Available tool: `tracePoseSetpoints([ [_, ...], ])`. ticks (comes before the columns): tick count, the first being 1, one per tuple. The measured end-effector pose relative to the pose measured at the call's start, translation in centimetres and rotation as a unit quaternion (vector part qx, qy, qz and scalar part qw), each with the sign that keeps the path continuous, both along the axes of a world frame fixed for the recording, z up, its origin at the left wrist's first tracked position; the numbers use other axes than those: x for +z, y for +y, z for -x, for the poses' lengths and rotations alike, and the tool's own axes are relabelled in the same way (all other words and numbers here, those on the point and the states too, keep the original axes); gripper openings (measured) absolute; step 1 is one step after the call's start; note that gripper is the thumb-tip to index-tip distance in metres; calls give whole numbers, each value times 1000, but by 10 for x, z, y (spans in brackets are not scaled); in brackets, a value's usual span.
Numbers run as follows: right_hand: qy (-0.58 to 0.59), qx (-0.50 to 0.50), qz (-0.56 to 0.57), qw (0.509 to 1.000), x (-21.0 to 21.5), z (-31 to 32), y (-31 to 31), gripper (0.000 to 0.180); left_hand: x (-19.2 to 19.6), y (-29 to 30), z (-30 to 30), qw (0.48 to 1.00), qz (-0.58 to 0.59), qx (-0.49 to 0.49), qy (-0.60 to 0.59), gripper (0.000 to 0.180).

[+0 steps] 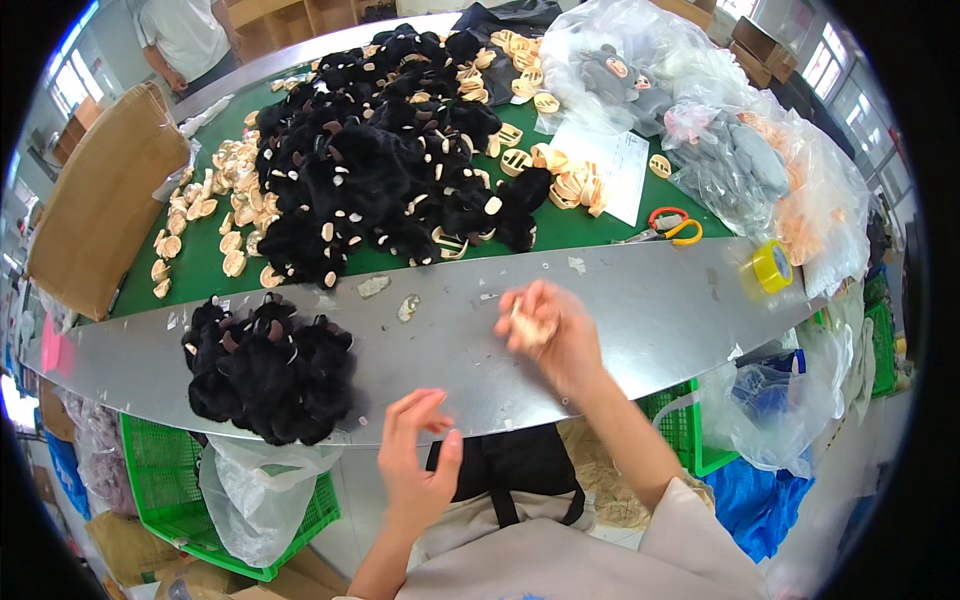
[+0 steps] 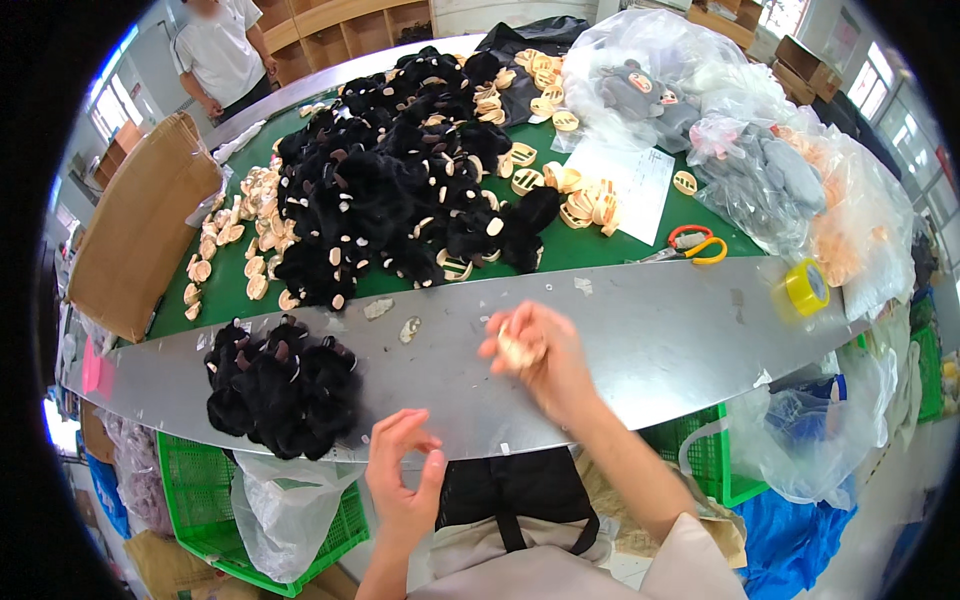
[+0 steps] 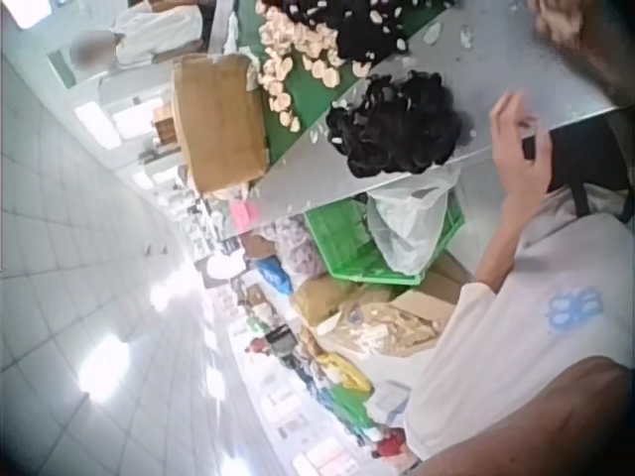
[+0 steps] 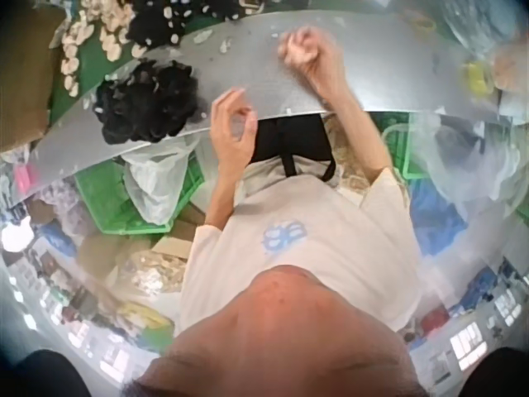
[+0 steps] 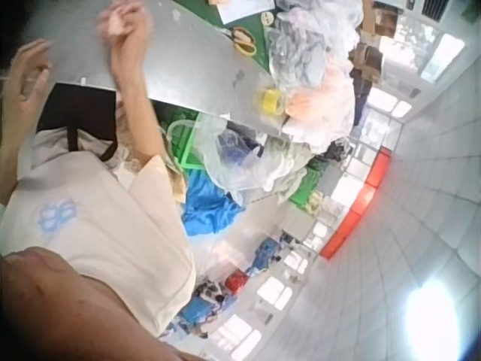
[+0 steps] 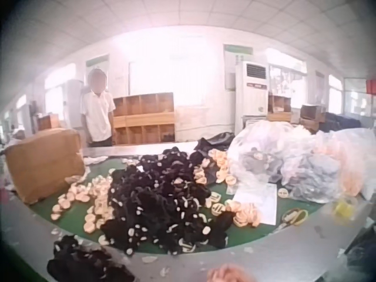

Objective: The person repeatedly picks up small black plush toys and beige plastic components from a workbench, inserts the plastic parts into the plush bodies, and places the assembled units into a green basket. The process is continuous and repetitive throughout the clip.

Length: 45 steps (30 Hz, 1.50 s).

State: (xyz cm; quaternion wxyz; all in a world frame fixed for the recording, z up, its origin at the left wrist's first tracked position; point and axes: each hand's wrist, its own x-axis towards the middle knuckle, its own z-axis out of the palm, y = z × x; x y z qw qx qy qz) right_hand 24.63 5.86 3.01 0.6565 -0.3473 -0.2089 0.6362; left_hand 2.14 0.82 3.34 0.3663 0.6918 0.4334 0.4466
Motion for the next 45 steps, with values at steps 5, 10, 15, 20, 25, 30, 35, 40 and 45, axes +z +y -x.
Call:
tracePoseSetpoints([
  [5, -552, -163, -23, 818, -6, -67, 95, 20, -11, -5, 17, 998, 56, 3, -15, 25],
  [10, -794, -57, 50, 603, -20, -82, 130, 40, -10, -8, 19, 997, 71, -23, -8, 20],
  [15, -782, -137, -4, 608, -38, -77, 134, 29, -10, -9, 26, 996, 81, -27, -9, 21],
  [20, -410, -33, -48, 910, 21, -11, 46, 33, -11, 0, 40, 963, 195, -38, -181, 30],
  [25, -258, 98, -123, 953, 1, 45, -60, 46, -21, -4, 23, 857, 281, -43, -430, 35],
  [30, -414, 36, -85, 906, -13, 54, -84, 31, -8, 2, 24, 928, 235, 37, -286, 33],
  [35, -474, 23, -176, 863, 10, 59, -69, 40, 1, 3, 26, 952, 217, -22, -216, 31],
  [40, -471, 67, -152, 866, 7, 83, -66, 15, 0, -7, 22, 943, 218, 50, -248, 23],
  [45, -317, 91, -77, 941, -8, 92, -67, 5, -7, -9, 35, 923, 255, 84, -274, 23],
])
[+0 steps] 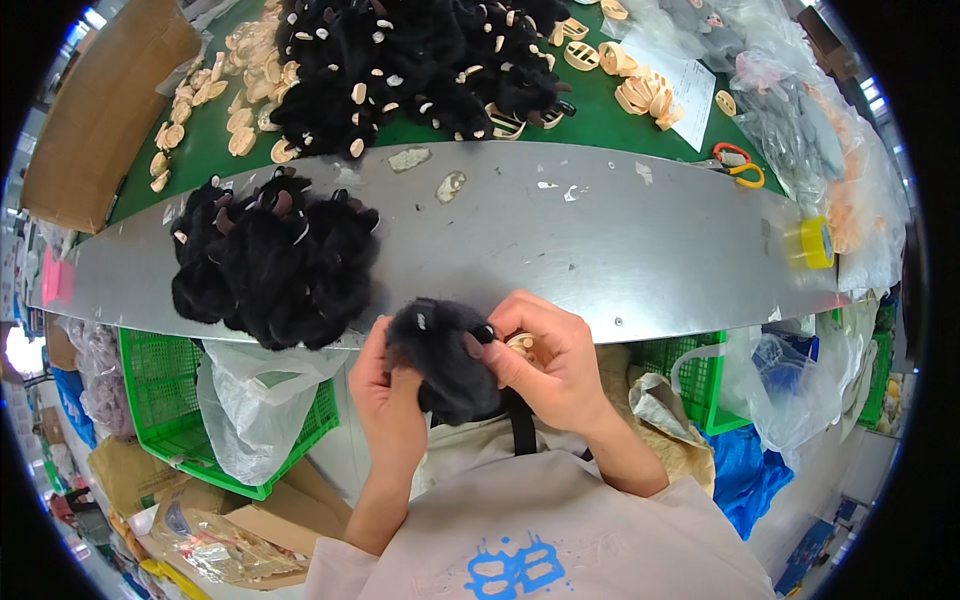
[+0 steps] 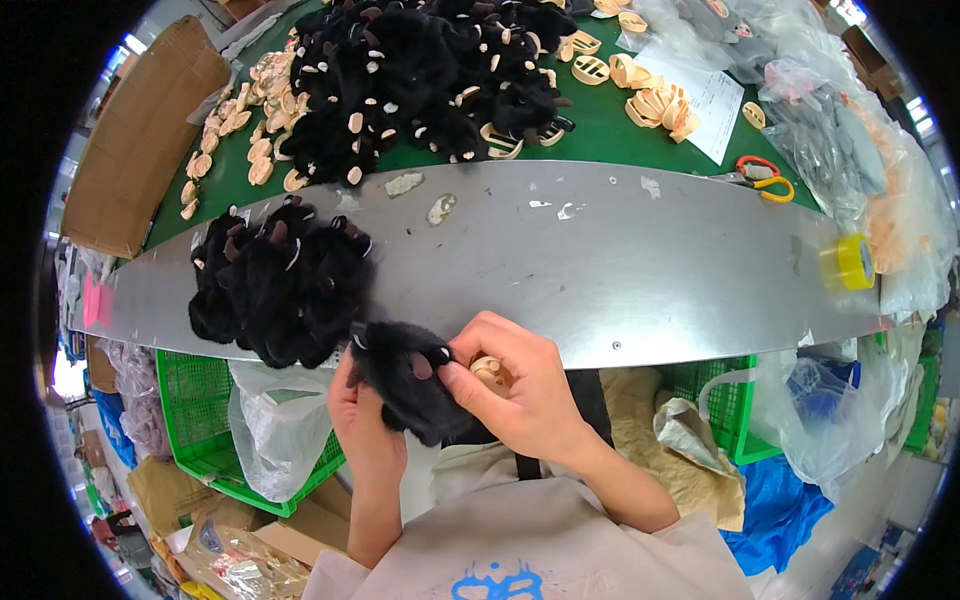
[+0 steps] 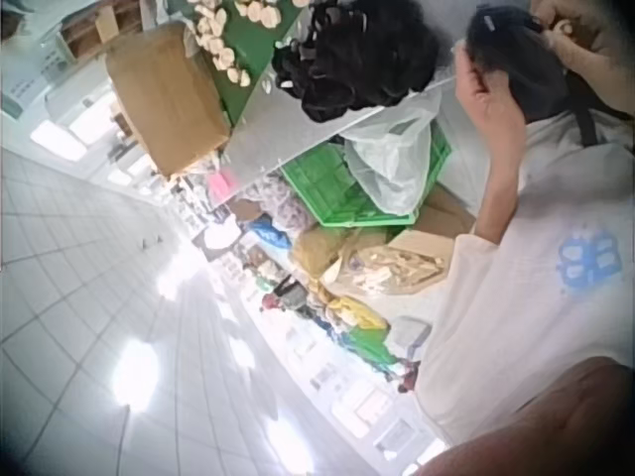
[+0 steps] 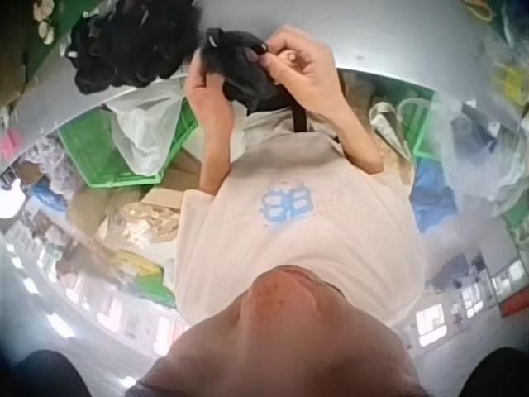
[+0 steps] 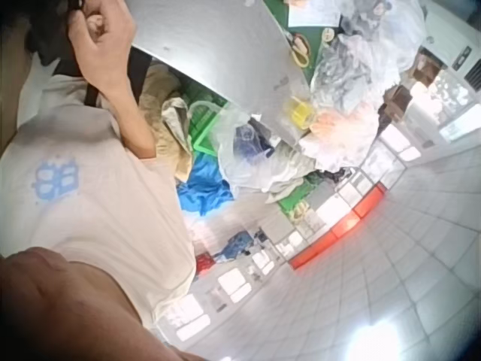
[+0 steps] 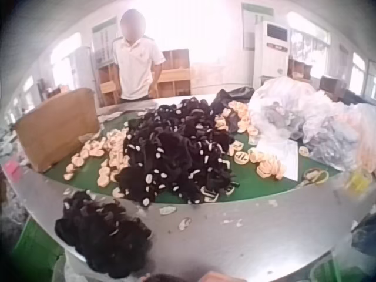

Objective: The person repeatedly picks up small black plush toys and beige plastic components from a workbench, inserts the plastic parts into the plush bodies, and places the assembled units into a green basket. The process is continuous and repetitive throughout the clip.

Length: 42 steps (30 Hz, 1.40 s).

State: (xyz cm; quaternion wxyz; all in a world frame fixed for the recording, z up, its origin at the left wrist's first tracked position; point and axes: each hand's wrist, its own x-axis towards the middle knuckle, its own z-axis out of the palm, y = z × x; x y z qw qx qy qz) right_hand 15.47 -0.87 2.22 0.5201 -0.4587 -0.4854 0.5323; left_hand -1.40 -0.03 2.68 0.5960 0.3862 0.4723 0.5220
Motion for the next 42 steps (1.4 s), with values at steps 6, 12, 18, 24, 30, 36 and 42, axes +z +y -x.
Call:
tracePoseSetpoints([
  [6, 139, 22, 112, 984, 7, -7, 0, 11, 4, 3, 5, 944, 148, 0, -297, 28],
  [12, 112, -18, 99, 989, 6, -4, -2, 12, 9, 8, -1, 975, 47, -12, -215, 37],
  [18, 95, 3, 55, 994, 11, 8, -11, 9, 6, 10, -8, 972, -151, -9, 180, 49],
  [24, 6, -37, 3, 999, 2, 9, -13, 10, 3, 19, -6, 983, -91, 8, 156, 48],
  [30, -91, -27, -10, 995, 19, 10, -2, 14, 12, 10, -3, 976, -110, -21, 188, 44],
  [36, -11, -71, 12, 997, 15, 8, -5, 15, 21, 10, 1, 983, -107, 9, 151, 45],
  [42, -106, -2, 8, 994, 20, 9, -4, 11, 15, 9, -3, 982, -123, -7, 145, 47],
])
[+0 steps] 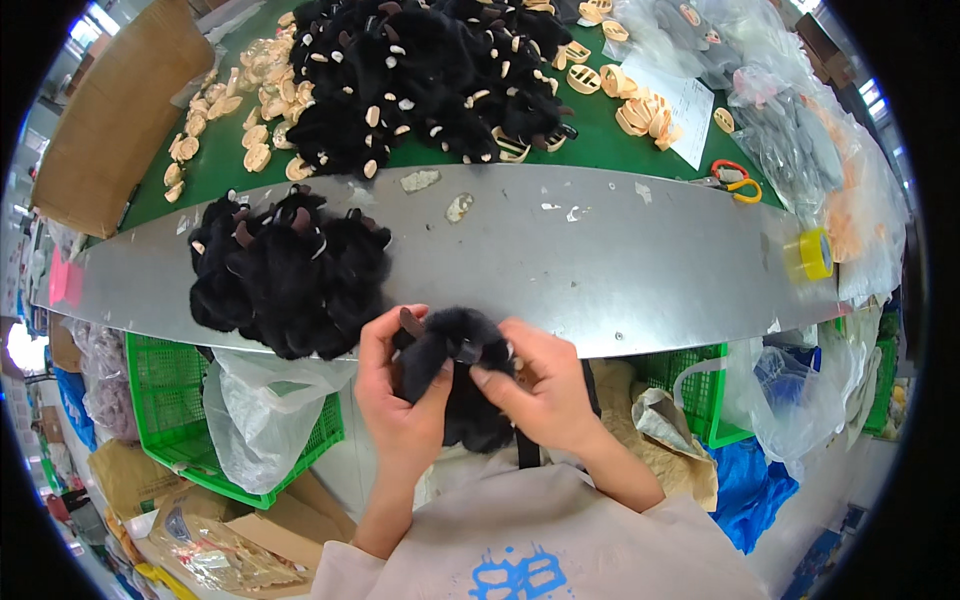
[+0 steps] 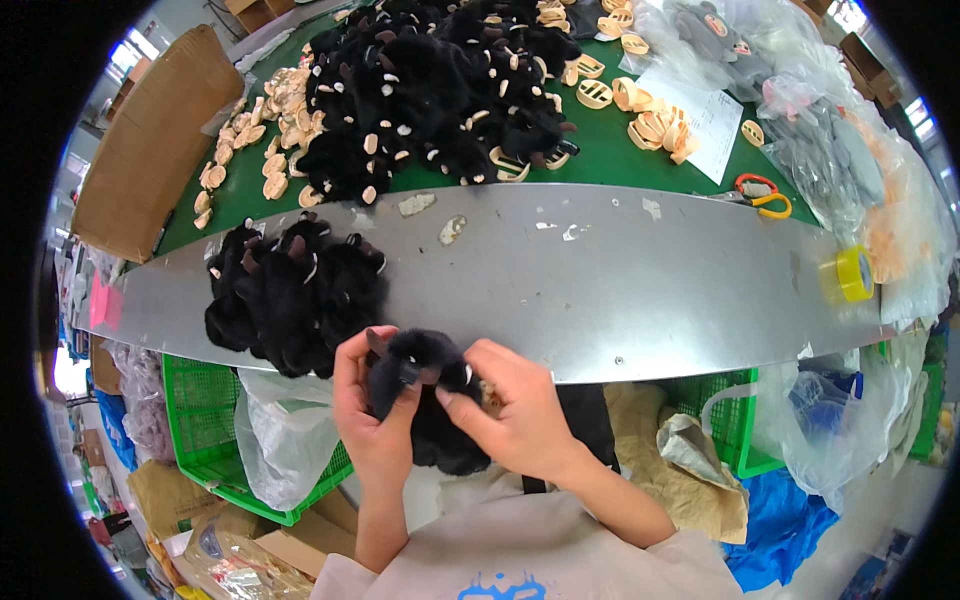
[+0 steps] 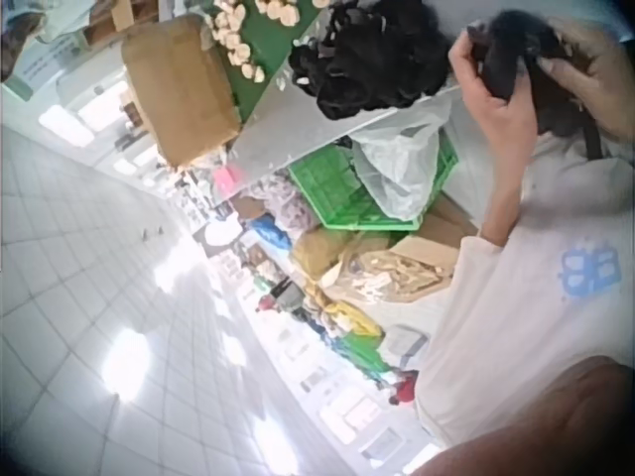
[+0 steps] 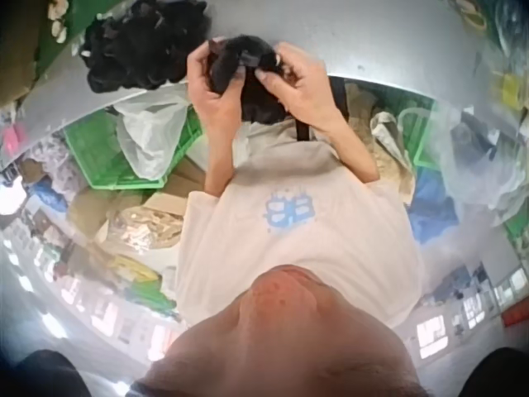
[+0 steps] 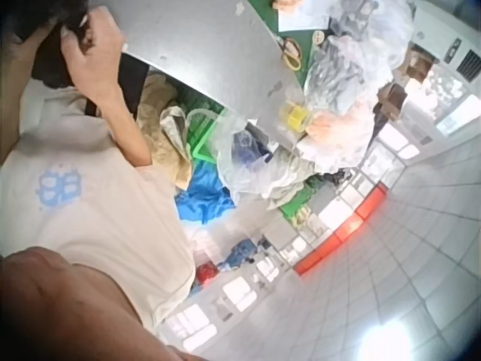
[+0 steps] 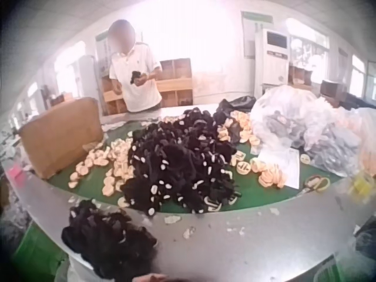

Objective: The person repeatedly picks up small black plush toys and beige plastic components from a workbench, inserts the plastic parts into the plush bodies, and places the assembled units into a green basket. The process is continuous and repetitive throughout the clip.

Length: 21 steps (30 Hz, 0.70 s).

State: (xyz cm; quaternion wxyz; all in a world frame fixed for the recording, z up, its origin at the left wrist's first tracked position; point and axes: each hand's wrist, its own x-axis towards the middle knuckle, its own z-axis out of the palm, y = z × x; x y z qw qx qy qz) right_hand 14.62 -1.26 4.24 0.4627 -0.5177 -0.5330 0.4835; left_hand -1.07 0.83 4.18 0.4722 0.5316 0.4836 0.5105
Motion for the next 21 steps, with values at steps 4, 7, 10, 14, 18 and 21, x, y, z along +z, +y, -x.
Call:
tracePoseSetpoints([
  [4, 169, -25, 38, 985, 2, -4, -2, 9, 4, 7, 8, 1000, 23, -4, 4, 54],
  [7, 163, -64, 35, 984, -3, -3, -4, 9, 5, 5, 13, 996, -33, 34, 77, 54],
  [10, 95, -115, 7, 989, -21, -4, -5, 13, 1, -5, 22, 984, -141, 20, 107, 45],
  [14, -134, -57, -168, 975, 3, 2, -5, 19, 7, -21, 11, 979, -92, -149, 101, 52],
  [18, -270, 0, -303, 914, -4, 6, -13, 19, -2, -23, 9, 968, 104, -216, -78, 58],
  [21, -239, 45, -270, 932, 7, 0, -14, 22, -11, -20, 11, 959, 134, -168, -184, 63],
])
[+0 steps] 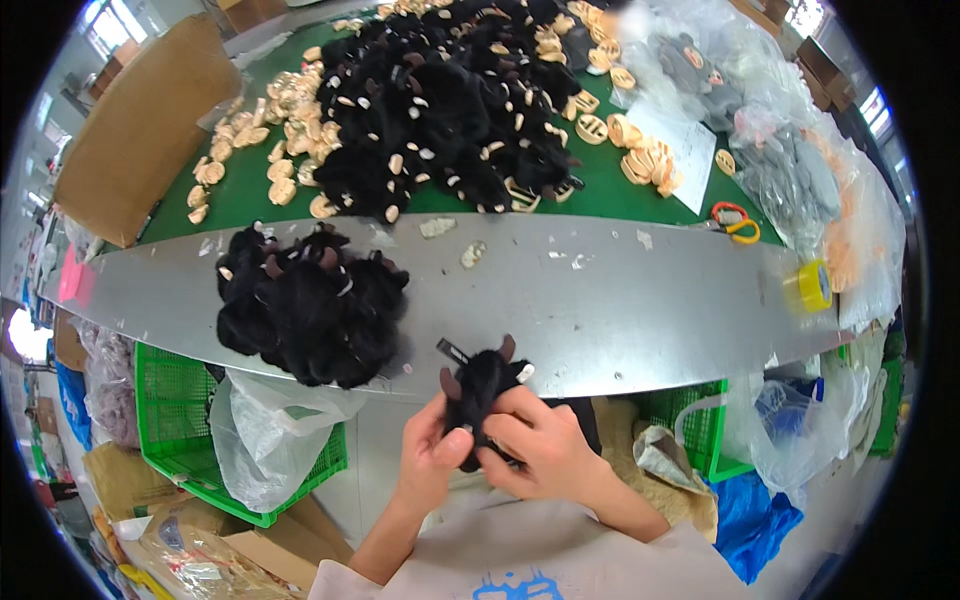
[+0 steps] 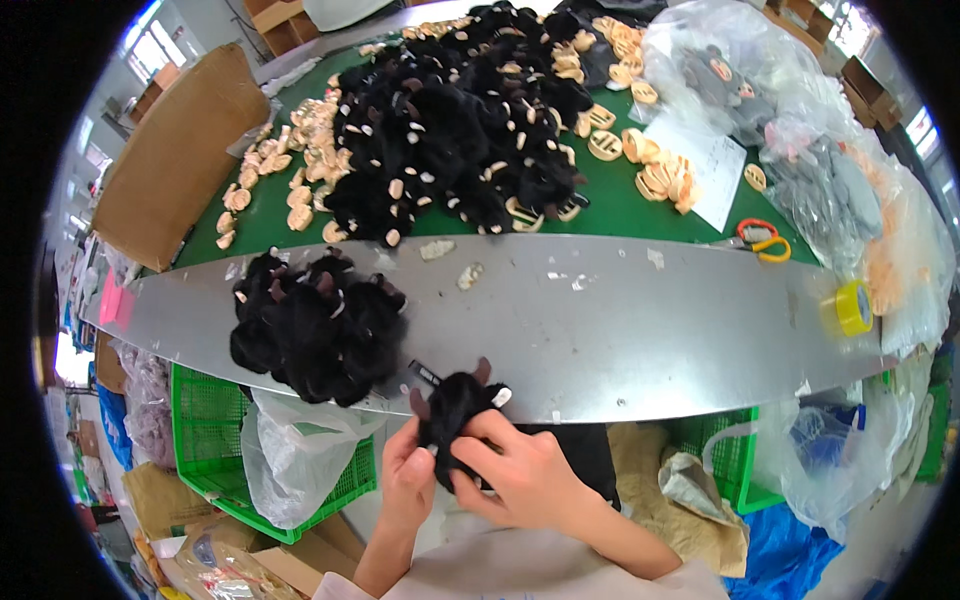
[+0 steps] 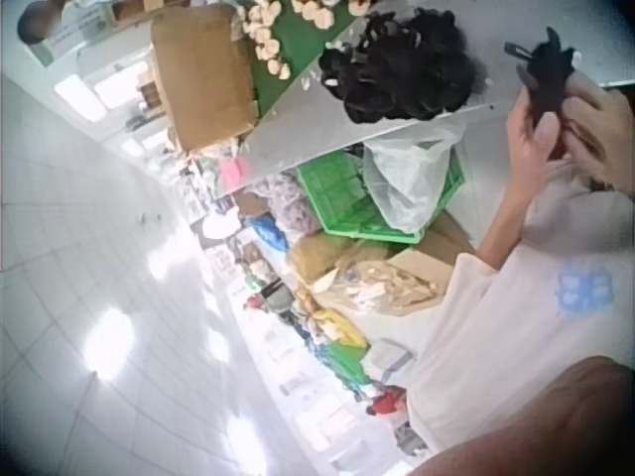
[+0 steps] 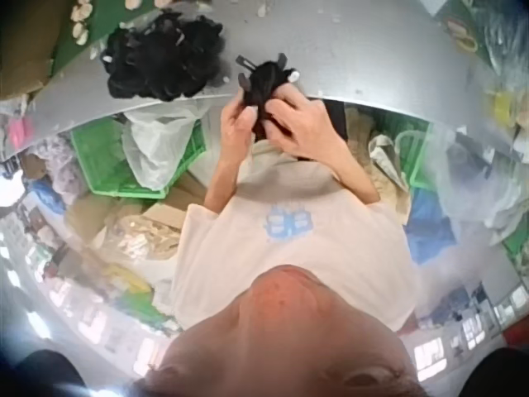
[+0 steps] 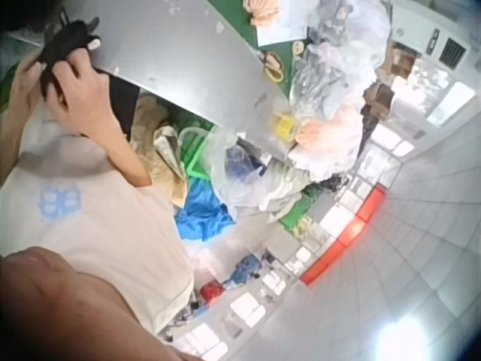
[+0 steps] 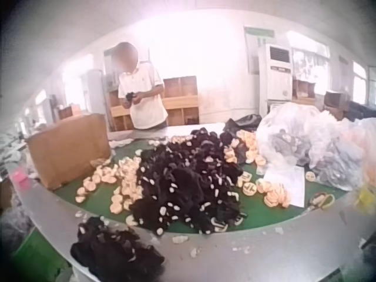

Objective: The person repeatedly picks up small black plush toys and beige plastic components from a workbench, inserts the plastic parts into the plush bodies, and places the assembled units into a green basket. The process is continuous and repetitive throughout the clip.

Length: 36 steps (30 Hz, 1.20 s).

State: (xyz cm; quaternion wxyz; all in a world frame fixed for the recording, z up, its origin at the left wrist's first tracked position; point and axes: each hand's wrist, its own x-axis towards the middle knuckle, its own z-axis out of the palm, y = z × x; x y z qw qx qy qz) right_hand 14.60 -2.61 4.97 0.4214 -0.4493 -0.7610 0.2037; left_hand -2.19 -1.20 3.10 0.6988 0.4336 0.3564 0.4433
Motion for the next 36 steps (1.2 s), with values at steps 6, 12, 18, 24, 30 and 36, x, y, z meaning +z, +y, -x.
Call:
tracePoseSetpoints([
  [6, 414, -32, 269, 869, 10, -5, -8, 15, 21, 17, -5, 984, 113, 100, -98, 44],
  [12, 284, 41, 135, 948, 15, -12, -1, 27, 35, 22, -7, 964, 137, 150, -174, 30],
  [18, 410, 24, 219, 885, 21, 14, 2, 30, 31, 15, -6, 969, 138, 168, -118, 45],
  [24, 441, -6, 272, 855, 19, 24, 7, 28, 38, 5, 0, 973, 155, 106, -135, 47],
  [30, 404, -3, 247, 881, 12, 21, 7, 27, 40, -1, -2, 963, 180, 117, -161, 49],
  [36, 383, -10, 180, 906, 3, 21, 3, 25, 32, -7, -4, 970, 144, 128, -145, 45],
])
